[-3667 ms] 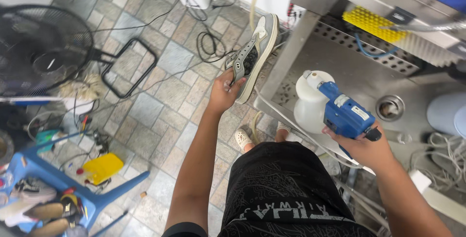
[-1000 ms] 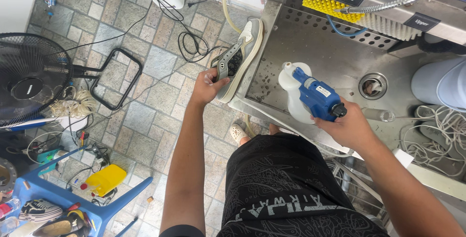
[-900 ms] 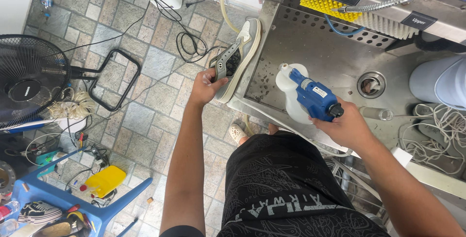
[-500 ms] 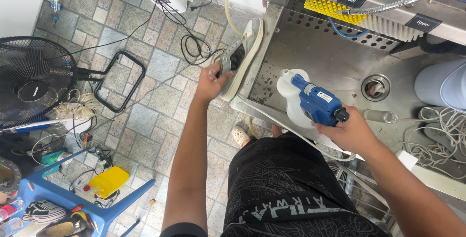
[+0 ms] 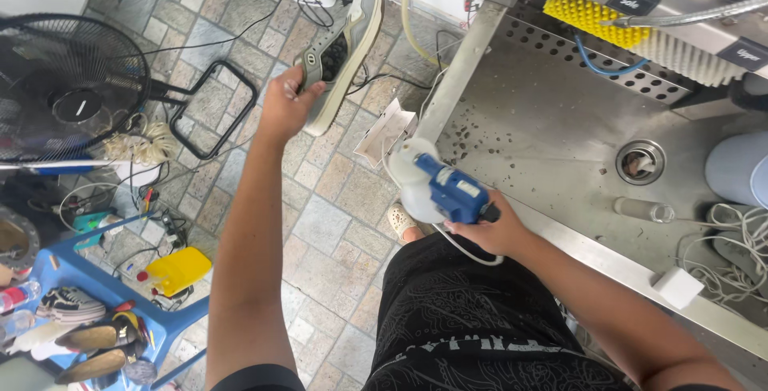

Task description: The person cleans a single grey and white sneaker using a handheld blue spray gun to apply liquid and a white cloth to wipe the surface. The person rotates the shoe to treat different areas, including the upper, sole, and heel, while standing at a metal workstation.

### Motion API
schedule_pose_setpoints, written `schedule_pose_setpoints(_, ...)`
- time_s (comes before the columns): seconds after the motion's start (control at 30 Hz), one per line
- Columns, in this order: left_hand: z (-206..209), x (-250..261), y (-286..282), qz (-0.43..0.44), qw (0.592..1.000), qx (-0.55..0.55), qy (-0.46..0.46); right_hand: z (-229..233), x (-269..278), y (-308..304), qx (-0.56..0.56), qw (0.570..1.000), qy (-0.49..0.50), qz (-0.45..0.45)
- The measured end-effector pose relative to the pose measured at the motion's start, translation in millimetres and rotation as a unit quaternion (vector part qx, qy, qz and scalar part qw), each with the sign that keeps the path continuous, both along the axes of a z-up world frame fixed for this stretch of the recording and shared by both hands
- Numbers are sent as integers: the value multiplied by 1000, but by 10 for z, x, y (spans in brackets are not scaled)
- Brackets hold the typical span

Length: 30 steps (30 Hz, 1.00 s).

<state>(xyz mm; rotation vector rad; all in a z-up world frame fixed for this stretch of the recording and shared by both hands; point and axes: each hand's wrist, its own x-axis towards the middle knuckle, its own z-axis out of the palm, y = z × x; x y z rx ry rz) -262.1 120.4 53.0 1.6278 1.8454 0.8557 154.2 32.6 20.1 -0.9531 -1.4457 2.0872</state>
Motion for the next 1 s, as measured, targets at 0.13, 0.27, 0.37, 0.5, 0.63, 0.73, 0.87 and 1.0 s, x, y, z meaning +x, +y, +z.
schedule_pose_setpoints(0.13, 131, -128, -52, 21, 1000, -3, 19, -127, -243, -64, 128, 987, 35, 93)
schedule_pose_setpoints(0.27, 46, 202, -134, 53, 994, -83, -37, -135, -203, -224, 186, 973, 63, 118)
schedule_pose_setpoints(0.37, -218, 534, -195, -18, 1000, -13, 16, -33, 152, -296, 92, 993, -16, 70)
schedule_pose_setpoints(0.5, -513, 943, -292, -78, 989, 39, -122, 188, 734, -339, 143, 966, -212, -45)
schedule_pose_setpoints(0.63, -714, 1076, -307, -61, 986, -69, -137, 526, 1070, -239, 89, 946, -292, -108)
schedule_pose_setpoints(0.73, -862, 1107, -296, -49, 972, -112, -199, 713, 1107, -158, 72, 941, -297, -149)
schedule_pose_setpoints(0.87, -1017, 1068, -244, -32, 955, -173, -240, 825, 1071, -88, 116, 936, -300, -145)
schedule_pose_setpoints(1.0, -1133, 1030, -176, -75, 937, -146, -309, 860, 966, -2, 147, 933, -297, -141)
